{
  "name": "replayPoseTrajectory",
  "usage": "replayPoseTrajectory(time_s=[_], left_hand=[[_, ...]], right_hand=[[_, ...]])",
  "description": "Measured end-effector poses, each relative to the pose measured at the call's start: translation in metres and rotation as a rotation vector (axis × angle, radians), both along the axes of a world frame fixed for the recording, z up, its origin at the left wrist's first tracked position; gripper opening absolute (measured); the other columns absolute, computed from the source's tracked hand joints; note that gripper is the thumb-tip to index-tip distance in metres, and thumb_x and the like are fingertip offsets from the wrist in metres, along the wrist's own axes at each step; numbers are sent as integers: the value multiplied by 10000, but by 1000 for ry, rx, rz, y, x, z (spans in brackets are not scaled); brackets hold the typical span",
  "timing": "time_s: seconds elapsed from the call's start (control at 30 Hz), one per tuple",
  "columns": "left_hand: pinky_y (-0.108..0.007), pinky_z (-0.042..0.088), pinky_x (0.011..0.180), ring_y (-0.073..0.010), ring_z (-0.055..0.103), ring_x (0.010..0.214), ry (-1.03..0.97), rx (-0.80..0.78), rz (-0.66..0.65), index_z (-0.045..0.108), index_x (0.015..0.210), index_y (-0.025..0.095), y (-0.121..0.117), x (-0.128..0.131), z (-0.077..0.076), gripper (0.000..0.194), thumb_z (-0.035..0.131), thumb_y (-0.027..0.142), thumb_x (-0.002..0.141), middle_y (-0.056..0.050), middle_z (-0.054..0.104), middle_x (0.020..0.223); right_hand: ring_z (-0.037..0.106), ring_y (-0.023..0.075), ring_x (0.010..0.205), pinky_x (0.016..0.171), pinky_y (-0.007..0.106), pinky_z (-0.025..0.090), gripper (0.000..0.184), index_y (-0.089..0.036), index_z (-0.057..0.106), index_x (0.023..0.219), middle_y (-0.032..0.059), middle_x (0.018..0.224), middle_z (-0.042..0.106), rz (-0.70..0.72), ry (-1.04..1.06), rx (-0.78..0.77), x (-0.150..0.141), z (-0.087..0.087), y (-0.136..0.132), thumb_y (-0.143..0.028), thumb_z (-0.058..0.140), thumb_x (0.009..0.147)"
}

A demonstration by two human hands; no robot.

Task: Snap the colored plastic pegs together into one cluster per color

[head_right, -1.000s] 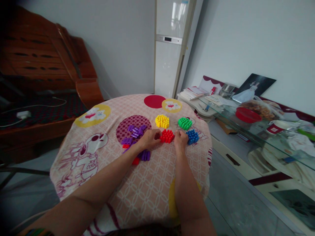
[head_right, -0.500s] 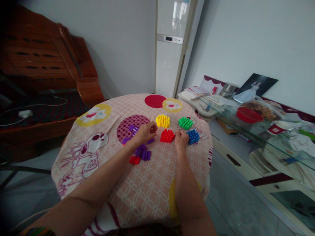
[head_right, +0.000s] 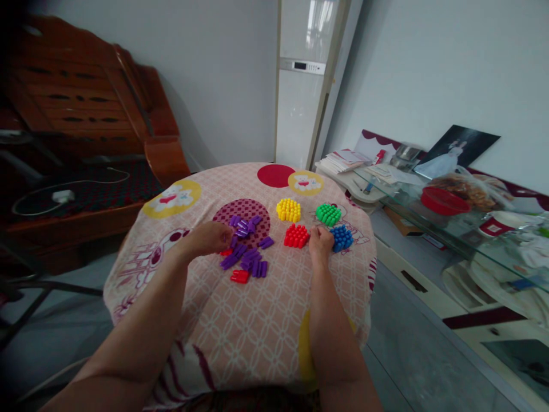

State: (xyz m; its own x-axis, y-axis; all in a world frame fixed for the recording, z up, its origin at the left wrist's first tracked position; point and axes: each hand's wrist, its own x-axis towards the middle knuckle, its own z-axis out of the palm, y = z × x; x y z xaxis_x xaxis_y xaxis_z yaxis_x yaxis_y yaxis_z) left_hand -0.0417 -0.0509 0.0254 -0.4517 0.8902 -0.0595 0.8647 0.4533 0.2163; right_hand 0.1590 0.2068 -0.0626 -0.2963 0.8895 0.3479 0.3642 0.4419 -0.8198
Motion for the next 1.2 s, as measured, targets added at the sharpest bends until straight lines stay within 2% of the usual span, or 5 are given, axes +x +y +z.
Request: replayPoseTrajectory(time_s=[0.3,0.6,0.73,0.87,1.2], left_hand=[[-293,442,754,-234,637,926,96,-93,96,614,1002,192,6,7,-13,267,644,243,741,-75,701,1007],[-242,407,649,-157,621,714,-73,121,14,703,869,182,3,-3,0,172,593,201,739,-3,689,732],[-232,398,615,-145,611,679,-156,324,12,742,873,160,29,13,10,208,591,229,749,-12,701,729],[-233,423,647,-146,625,692,-144,416,-2,759,890,138,72,33,5,227,585,165,747,-39,723,766],[-263,501,815,-206,679,869,-12,275,-17,771,999,110,142,47,-18,304,577,100,765,-125,748,928]], right_hand=[[506,164,547,556,263,354,319,-185,606,575,8,494,549,13,17,-2,0,0,0,-366,488,810],[516,167,531,526,266,363,299,-196,580,576,7,515,557,25,49,-35,0,-2,1,-391,497,787],[529,174,497,514,272,376,302,-191,601,602,7,507,562,30,54,-78,-1,-4,1,-401,493,791],[541,180,514,522,273,381,315,-186,620,627,21,537,595,38,63,-61,-1,-7,2,-411,489,803],[509,182,561,566,277,360,336,-185,630,583,25,507,575,28,17,34,1,-3,2,-385,493,816]])
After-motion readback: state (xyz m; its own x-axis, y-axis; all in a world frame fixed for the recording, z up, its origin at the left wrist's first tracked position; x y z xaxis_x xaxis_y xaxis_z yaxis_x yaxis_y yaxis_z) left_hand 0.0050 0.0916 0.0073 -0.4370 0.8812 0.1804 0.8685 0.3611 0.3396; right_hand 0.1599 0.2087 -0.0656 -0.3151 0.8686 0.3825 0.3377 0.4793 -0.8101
